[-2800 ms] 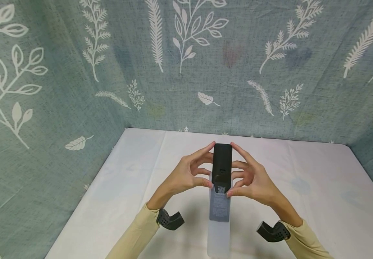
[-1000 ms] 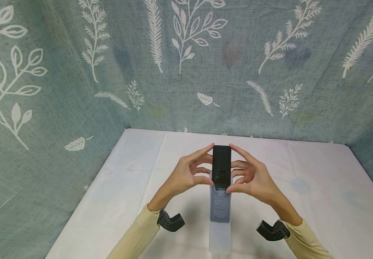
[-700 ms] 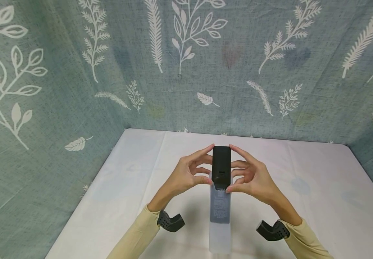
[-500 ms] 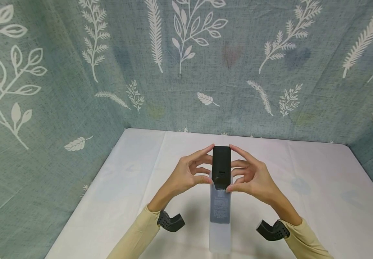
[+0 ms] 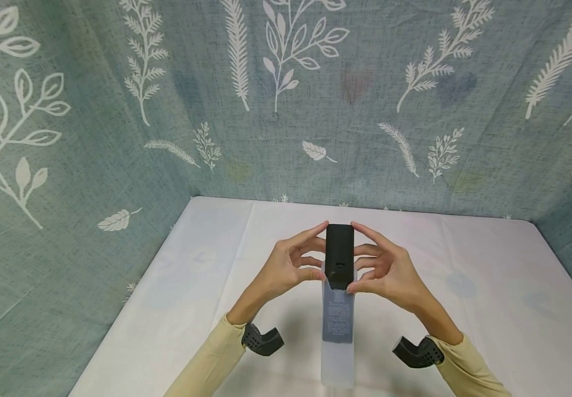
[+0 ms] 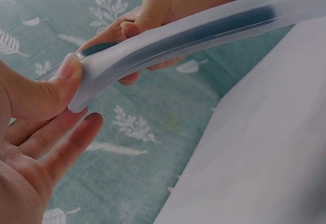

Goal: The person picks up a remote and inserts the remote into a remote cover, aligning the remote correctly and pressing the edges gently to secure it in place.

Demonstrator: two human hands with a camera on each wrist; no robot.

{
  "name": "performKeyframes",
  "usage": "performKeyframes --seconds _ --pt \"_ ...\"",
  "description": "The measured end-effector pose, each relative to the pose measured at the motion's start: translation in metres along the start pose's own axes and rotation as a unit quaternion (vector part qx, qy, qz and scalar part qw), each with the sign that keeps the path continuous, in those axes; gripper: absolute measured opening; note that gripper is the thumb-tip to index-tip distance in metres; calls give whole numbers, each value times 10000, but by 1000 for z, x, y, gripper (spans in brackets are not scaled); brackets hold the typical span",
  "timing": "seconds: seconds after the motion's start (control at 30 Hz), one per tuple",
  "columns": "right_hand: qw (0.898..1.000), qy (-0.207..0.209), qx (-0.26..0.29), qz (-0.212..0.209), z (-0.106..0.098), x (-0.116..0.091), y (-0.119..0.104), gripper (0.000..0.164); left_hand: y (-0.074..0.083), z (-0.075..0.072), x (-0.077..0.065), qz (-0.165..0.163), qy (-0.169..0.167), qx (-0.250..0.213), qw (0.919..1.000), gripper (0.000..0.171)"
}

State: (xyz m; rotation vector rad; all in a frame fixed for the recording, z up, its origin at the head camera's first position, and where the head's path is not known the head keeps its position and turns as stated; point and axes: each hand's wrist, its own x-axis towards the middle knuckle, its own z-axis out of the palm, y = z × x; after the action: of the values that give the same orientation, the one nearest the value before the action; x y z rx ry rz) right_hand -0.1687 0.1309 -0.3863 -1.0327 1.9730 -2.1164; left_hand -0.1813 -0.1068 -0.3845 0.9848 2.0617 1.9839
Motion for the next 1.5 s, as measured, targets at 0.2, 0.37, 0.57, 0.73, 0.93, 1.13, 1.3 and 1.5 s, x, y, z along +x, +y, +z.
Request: performKeyframes --seconds 0.2,0.37,0.57,0.73,0.93,1.13,1.3,1.5 --pt "10000 11 13 -2 0 0 -1 97 -1 0 0 -9 22 24 10000 83" --pt "10000 10 48 -50 -1 0 -1 96 0 1 -1 21 51 43 10000 83" --pt "9998 9 171 -123 -2 0 0 96 2 2 -1 57 55 69 9999 83" --pt "9999 66 130 -64 -2 0 0 96 2 3 -1 95 53 8 9999 82" --pt "9999 94 82 -46 -3 -1 1 94 0 5 -1 84 94 -27 9999 82" --pt "9999 136 53 -30 -4 -1 1 94 0 5 0 119 124 38 9998 81" --pt "9997 204 122 96 -3 -1 0 96 1 4 1 110 85 -77 9999 80" --pt "9997 11 252 -22 -3 -2 -1 95 0 4 0 -25 -146 -478 9987 86"
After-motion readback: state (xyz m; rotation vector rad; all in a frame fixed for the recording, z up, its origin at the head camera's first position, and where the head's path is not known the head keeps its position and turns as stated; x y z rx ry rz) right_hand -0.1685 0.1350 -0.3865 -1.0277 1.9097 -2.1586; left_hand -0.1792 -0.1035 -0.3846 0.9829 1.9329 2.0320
